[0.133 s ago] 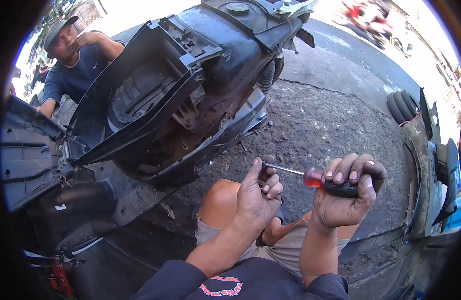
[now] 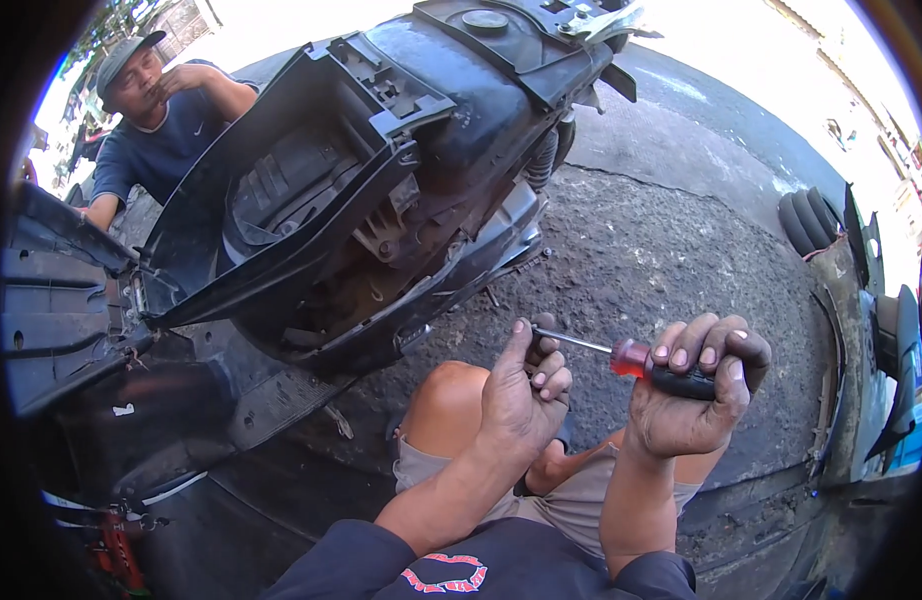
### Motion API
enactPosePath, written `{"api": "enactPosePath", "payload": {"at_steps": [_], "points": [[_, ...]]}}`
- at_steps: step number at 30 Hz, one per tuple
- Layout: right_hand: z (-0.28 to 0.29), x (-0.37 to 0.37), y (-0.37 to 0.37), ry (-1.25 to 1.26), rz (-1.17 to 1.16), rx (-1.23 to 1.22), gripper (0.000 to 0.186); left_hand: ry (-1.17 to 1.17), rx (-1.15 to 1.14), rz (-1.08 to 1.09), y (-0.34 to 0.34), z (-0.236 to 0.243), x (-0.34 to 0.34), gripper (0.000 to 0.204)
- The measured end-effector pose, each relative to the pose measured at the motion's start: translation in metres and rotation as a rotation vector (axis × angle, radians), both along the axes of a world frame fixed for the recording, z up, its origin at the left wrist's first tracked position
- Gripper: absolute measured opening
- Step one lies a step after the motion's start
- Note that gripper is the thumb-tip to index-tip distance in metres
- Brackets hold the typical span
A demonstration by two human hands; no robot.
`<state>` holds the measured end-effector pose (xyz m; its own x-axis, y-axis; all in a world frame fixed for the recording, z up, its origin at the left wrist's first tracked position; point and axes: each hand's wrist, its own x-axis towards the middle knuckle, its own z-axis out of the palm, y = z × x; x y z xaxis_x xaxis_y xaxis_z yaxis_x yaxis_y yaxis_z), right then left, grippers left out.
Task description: Repairing or reassembling parts of a motorcycle body under the seat and on the floorboard.
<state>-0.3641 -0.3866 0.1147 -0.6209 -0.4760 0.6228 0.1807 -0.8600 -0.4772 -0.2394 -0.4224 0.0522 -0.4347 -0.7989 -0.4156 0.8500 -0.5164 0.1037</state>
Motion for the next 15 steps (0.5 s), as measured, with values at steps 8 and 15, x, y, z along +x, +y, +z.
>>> {"api": "enactPosePath", "payload": {"at_steps": [8,15], "points": [[-0.044,0.013,0.027,0.383,-0.256,0.343,0.03,-0.248,-0.292,0.275,-0.041,0.021,0.013,0.034],[-0.027,0.047,0.011,0.156,0.179,0.67,0.042,-0.199,-0.463,0.303,-0.083,0.071,0.028,0.038]]}}
